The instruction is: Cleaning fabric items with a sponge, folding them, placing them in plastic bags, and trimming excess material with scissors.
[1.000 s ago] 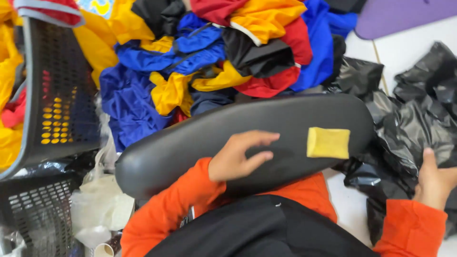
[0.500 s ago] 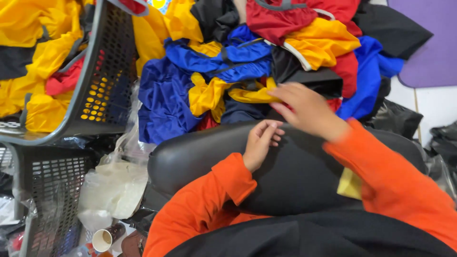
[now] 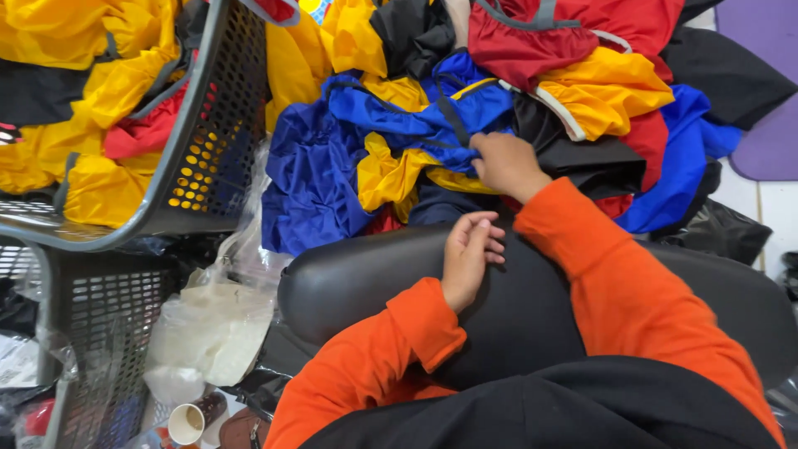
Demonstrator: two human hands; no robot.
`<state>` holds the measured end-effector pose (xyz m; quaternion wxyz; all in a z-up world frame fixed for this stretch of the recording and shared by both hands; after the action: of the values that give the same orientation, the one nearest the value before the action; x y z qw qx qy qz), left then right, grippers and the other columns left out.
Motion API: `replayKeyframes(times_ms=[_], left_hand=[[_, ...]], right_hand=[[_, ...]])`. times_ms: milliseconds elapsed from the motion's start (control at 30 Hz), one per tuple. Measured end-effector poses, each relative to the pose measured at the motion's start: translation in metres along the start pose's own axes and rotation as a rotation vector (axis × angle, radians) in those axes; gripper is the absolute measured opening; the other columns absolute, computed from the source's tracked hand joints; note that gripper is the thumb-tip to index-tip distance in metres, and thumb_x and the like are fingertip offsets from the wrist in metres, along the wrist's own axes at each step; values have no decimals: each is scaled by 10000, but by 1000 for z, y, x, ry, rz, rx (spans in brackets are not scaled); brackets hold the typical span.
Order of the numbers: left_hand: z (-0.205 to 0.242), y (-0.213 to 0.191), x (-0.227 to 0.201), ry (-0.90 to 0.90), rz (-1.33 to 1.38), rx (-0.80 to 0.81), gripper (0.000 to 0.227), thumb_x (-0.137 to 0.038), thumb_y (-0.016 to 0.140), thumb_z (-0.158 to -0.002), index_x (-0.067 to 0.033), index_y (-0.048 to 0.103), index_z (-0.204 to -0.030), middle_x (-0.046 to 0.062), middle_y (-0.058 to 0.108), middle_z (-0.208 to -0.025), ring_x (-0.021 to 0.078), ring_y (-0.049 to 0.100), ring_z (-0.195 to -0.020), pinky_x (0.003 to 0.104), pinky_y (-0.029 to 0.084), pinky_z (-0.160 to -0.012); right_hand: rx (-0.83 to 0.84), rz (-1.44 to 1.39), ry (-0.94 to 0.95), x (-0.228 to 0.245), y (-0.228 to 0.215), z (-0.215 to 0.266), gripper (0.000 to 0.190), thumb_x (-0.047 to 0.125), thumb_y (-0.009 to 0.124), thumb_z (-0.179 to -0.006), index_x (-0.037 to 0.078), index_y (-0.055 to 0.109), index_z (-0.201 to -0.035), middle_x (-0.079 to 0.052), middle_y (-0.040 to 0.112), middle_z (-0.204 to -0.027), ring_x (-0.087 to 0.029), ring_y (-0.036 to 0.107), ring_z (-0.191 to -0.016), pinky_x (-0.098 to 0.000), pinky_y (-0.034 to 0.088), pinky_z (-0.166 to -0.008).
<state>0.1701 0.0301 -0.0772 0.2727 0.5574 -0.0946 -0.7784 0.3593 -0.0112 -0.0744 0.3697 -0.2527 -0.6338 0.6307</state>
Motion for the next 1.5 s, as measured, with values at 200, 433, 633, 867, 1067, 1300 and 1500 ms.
replayKeyframes(times_ms=[200, 433, 633, 867, 1067, 1300, 1500], left_hand=[[5, 2, -19, 117, 87, 139, 514, -381, 500, -1084, -39, 378, -1449, 215, 583, -1240, 265, 674, -975, 399, 634, -773], [32, 23, -77, 242, -85, 199, 284, -84, 799, -891, -72, 656, -1136, 79, 750, -899, 99, 727, -763, 221, 633, -639], [36, 26, -77, 224, 173, 290, 349, 40, 669, -951, -23, 584, -1283, 172, 749, -1136, 224, 746, -1009, 348, 657, -825], [34, 28, -52, 269, 252, 351, 483, 132, 638, -913, -28, 484, -1341, 220, 692, -1256, 270, 708, -1145, 384, 620, -934], [47, 40, -57, 223, 309, 378, 569, 141, 634, -913, -8, 417, -1419, 275, 630, -1346, 355, 676, -1177, 434, 641, -893], [57, 54, -64, 217, 315, 359, 601, 189, 676, -867, 10, 422, -1381, 274, 646, -1298, 373, 700, -1122, 414, 657, -854], [56, 47, -65, 214, 296, 327, 578, 193, 754, -800, 17, 474, -1275, 235, 709, -1176, 340, 742, -1028, 403, 676, -828]], right_hand=[[-193, -127, -42, 60, -140, 120, 230, 230, 717, -888, 108, 665, -1076, -94, 575, -886, -375, 627, -880, -465, 542, -727], [-421, -366, -262, 95, -187, 216, 208, 322, 780, -860, 161, 713, -973, -3, 622, -1034, -280, 578, -1104, -383, 415, -902], [-535, -824, -268, 59, -177, 208, 120, 183, 729, -943, 73, 776, -937, -71, 739, -888, -317, 681, -884, -411, 544, -832], [-677, -763, -224, 54, -168, 218, 165, 241, 823, -867, 98, 790, -943, -24, 723, -847, -262, 628, -780, -368, 534, -768], [-710, -707, -168, 52, -169, 223, 254, 305, 793, -907, 57, 756, -948, -26, 652, -744, -257, 548, -717, -362, 509, -754], [-701, -876, -174, 43, -158, 222, 349, 370, 772, -907, 68, 649, -782, -38, 531, -744, -271, 502, -787, -379, 471, -816], [-773, -1044, -174, 22, -144, 234, 382, 142, 802, -848, 107, 476, -651, -103, 629, -774, -312, 597, -816, -406, 490, -830]])
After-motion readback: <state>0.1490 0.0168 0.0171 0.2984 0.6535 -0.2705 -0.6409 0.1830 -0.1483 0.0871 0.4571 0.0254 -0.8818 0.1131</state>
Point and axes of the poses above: each hand's wrist, its own z-axis away from the middle knuckle, its own y-axis out of the palm, x = y × z, the point moved 8 cm from there along -z, towards the middle knuckle
